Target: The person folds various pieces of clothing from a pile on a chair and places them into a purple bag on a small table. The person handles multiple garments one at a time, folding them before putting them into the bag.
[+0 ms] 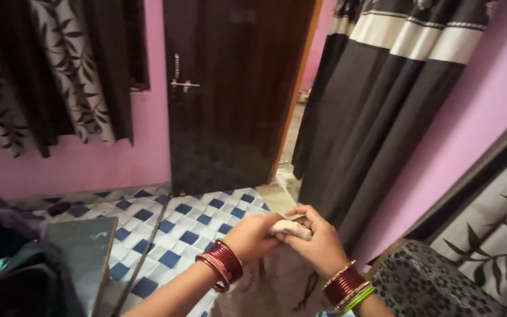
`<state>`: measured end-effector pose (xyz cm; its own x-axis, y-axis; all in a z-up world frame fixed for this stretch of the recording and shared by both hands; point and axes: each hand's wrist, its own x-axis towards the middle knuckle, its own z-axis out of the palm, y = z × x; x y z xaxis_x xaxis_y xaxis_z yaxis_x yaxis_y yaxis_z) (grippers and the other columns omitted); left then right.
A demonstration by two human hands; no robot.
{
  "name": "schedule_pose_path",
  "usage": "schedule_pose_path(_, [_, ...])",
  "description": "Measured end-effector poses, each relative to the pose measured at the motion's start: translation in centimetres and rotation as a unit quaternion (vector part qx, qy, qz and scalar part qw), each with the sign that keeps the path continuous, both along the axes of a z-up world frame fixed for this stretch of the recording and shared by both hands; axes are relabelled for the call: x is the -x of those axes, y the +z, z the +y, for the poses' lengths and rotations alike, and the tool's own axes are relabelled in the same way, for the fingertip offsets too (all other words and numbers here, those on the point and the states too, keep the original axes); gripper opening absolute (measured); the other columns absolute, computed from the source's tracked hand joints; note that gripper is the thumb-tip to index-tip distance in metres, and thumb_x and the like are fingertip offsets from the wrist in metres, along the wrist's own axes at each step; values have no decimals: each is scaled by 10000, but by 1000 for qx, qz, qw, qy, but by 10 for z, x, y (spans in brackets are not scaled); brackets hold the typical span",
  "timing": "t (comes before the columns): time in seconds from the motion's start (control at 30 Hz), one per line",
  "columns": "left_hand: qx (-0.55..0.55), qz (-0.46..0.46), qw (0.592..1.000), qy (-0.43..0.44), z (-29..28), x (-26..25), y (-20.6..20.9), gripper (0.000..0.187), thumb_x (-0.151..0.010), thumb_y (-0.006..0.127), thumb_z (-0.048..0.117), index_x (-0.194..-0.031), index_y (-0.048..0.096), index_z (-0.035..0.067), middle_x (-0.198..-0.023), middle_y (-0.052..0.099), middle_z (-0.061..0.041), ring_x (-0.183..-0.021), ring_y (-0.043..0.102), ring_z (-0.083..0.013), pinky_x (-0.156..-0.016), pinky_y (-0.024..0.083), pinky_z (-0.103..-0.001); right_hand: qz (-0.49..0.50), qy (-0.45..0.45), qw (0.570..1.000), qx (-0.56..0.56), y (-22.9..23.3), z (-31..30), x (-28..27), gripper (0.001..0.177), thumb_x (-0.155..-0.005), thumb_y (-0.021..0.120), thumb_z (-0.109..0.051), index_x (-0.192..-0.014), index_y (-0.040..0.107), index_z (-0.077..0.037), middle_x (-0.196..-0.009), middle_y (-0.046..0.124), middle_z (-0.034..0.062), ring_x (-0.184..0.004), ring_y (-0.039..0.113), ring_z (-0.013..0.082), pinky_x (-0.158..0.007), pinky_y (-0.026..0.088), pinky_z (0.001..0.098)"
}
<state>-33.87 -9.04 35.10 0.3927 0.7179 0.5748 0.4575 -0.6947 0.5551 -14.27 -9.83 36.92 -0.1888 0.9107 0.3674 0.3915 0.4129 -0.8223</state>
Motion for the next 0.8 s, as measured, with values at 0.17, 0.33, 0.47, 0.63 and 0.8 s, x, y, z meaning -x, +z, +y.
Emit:
schedule_pose_path(0.17, [58, -38, 997, 23, -16, 32, 14, 214, -861, 715, 193, -1042, 728, 79, -912, 752, -152, -873, 747, -314, -748, 565, -381, 36, 78, 996, 24, -61, 20, 0, 834, -603, 893, -164, -1343, 508, -174, -1052, 741, -29, -894, 723, 59, -774, 584, 264])
schedule_pose_path(0.33, [56, -84, 994, 44, -24, 64, 20, 251, -852, 677, 142, -1089, 735, 82, -962, 771, -133, -895, 768, -255, -772, 574, -336, -103, 7, 988, 116, -154, 35, -3, 417, -777, 852, -229, -1157, 727, -108, -880, 779, -6, -826, 733, 107, -770, 580, 276])
schedule_pose_path(0.47, [66, -95, 986, 118, -23, 110, 10, 246, -853, 671, 143, -1078, 737, 72, -960, 774, -131, -901, 765, -243, -790, 573, -333, 5, 62, 995, 74, -178, 63, 2, 239, -895, 745, -265, -1038, 786, -78, -832, 799, -8, -818, 685, 48, -755, 582, 243])
schedule_pose_path(0.63, [114, -96, 974, 169, -30, 160, 0, 340, -801, 665, 144, -1128, 723, 73, -974, 782, -114, -934, 762, -229, -835, 575, -327, 1, 86, 992, 97, -135, 67, 15, 321, -710, 915, -167, -971, 780, -39, -812, 745, -8, -754, 630, 58, -682, 534, 249])
schedule_pose_path(0.8, [292, -65, 945, 134, -66, 179, -8, 539, -737, 780, 188, -1251, 636, 112, -954, 768, -152, -894, 753, -266, -788, 599, -343, 19, 117, 987, 107, -70, 51, 39, 280, -733, 889, -177, -925, 776, -8, -820, 758, -2, -764, 643, 62, -686, 536, 241])
